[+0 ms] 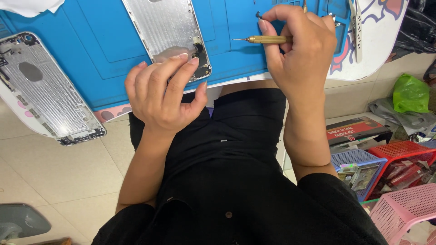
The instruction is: Repairing a mobile phone by reassembling internal components and securing parts.
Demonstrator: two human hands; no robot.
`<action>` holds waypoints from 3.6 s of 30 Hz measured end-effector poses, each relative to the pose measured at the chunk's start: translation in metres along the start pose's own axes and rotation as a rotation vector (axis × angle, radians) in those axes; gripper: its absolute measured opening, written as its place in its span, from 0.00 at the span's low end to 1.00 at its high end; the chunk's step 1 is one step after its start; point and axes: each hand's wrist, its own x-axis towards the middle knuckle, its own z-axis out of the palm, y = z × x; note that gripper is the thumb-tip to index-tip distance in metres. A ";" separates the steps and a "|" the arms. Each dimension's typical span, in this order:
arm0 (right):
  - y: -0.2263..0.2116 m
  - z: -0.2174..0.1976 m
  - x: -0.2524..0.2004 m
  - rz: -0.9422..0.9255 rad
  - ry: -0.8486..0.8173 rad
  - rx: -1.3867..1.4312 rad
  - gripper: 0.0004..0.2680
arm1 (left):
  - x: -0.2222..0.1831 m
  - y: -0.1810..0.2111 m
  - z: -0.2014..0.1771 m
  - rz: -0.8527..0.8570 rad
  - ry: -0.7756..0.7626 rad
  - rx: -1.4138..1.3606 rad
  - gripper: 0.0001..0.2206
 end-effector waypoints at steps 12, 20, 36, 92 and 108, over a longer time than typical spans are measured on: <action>-0.002 0.007 -0.003 0.011 0.017 -0.003 0.05 | 0.000 -0.001 -0.002 -0.009 -0.010 -0.009 0.14; 0.007 0.013 -0.013 0.091 0.047 0.060 0.04 | -0.001 0.000 0.000 -0.009 0.003 -0.009 0.14; 0.012 0.012 -0.016 0.153 0.158 0.307 0.05 | 0.001 0.001 -0.004 0.001 0.024 -0.017 0.15; -0.009 -0.004 -0.017 0.002 0.171 0.262 0.06 | -0.067 0.061 0.042 -0.286 -0.273 -0.739 0.10; -0.023 -0.024 -0.022 0.020 0.086 -0.042 0.06 | -0.060 0.047 0.060 -0.388 -0.309 -0.783 0.11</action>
